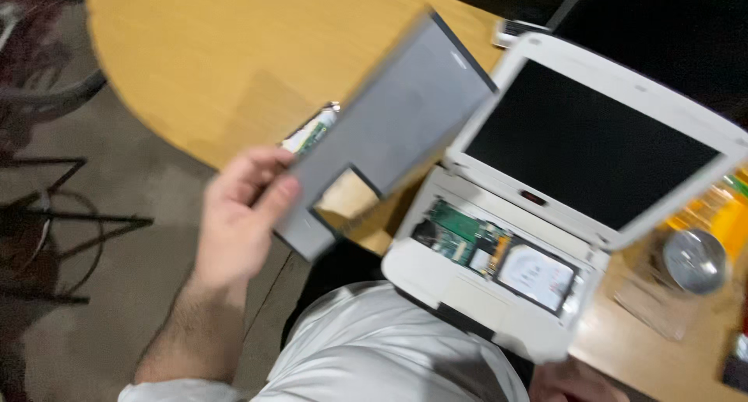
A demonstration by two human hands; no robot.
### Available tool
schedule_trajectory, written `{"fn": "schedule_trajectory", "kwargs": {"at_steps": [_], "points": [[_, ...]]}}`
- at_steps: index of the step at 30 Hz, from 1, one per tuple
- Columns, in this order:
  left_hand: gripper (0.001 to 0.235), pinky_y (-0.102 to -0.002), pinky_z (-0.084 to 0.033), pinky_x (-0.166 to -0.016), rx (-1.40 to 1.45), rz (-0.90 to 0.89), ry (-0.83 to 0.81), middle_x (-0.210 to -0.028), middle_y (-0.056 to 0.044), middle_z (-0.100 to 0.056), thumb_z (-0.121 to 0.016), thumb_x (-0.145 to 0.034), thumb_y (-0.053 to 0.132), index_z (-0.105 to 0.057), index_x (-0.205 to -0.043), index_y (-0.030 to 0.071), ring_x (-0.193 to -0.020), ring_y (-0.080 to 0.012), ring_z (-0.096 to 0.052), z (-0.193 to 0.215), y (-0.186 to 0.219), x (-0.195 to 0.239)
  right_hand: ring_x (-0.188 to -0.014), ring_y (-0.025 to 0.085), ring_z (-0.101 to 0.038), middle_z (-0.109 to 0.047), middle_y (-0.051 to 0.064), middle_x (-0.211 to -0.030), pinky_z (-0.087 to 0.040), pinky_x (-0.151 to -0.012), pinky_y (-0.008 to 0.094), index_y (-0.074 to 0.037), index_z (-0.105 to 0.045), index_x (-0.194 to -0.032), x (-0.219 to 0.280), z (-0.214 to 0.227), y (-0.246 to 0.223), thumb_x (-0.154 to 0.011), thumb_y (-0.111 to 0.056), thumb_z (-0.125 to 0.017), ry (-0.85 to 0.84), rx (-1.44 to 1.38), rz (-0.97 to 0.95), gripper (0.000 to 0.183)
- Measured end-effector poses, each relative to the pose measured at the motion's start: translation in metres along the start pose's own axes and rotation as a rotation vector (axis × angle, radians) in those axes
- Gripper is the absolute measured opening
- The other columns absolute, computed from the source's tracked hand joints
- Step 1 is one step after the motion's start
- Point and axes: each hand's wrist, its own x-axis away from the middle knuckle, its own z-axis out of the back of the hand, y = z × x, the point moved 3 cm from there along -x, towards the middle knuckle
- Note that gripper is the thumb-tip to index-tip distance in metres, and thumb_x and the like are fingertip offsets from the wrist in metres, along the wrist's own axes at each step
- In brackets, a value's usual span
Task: The person uses a screwdriver to fasten screws into the bezel of a white laptop screen. They then attach the bezel to the screen assembly and secure it with additional screws. Finally, they place a metal cover plate over the internal components of the laptop base.
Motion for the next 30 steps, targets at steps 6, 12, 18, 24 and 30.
{"fn": "schedule_trajectory", "kwargs": {"at_steps": [6,12,18,24,30], "points": [[0.027,-0.028,-0.067,-0.101,-0.081,0.17,-0.544,-0.124,-0.003,-0.097,-0.086,-0.107,0.016,-0.094,-0.132,0.008,-0.111,-0.0119,-0.087,-0.081,0.017,0.016,-0.101,0.019,-0.078,-0.08,0.022,-0.114,-0.06,-0.097,0.023,0.004,-0.068,-0.15,0.024,-0.032,0.062,-0.11,-0.003,-0.08,0.608,-0.345,-0.091,0.042],[0.03,-0.03,-0.067,-0.1,-0.333,0.048,-0.696,-0.126,0.0,-0.099,-0.095,-0.099,0.027,-0.096,-0.127,0.016,-0.115,-0.0129,-0.09,-0.11,0.02,0.026,-0.097,0.012,-0.081,-0.089,0.009,-0.113,-0.064,-0.088,0.024,-0.005,-0.085,-0.122,0.027,-0.015,0.06,-0.094,-0.004,-0.099,0.358,-0.207,-0.124,0.031],[0.098,-0.05,-0.059,-0.123,-0.607,-0.318,-0.923,-0.159,-0.012,-0.064,-0.112,-0.082,0.044,-0.071,-0.165,0.011,-0.149,-0.0313,-0.068,-0.122,0.027,0.03,-0.071,0.006,-0.054,-0.07,-0.002,-0.078,-0.047,-0.07,0.022,-0.006,-0.094,-0.114,0.022,-0.021,0.056,-0.097,-0.007,-0.099,0.33,-0.228,-0.263,0.018],[0.089,-0.058,-0.056,-0.124,-0.719,-0.632,-0.925,-0.159,-0.013,-0.067,-0.101,-0.093,0.048,-0.072,-0.166,0.007,-0.142,-0.0355,-0.059,-0.139,0.035,-0.004,-0.08,0.01,-0.07,-0.077,-0.003,-0.096,-0.059,-0.081,0.024,-0.014,-0.092,-0.128,0.005,-0.019,0.064,-0.107,-0.017,-0.088,0.141,0.035,-0.097,0.022],[0.082,-0.053,-0.06,-0.114,-0.753,-0.606,-1.002,-0.158,-0.009,-0.072,-0.101,-0.092,0.047,-0.077,-0.162,0.011,-0.137,-0.0351,-0.06,-0.143,0.042,-0.025,-0.09,0.015,-0.073,-0.067,0.004,-0.108,-0.061,-0.09,0.028,-0.012,-0.09,-0.139,0.007,-0.027,0.071,-0.113,-0.01,-0.084,0.169,0.091,0.085,0.027]]}}
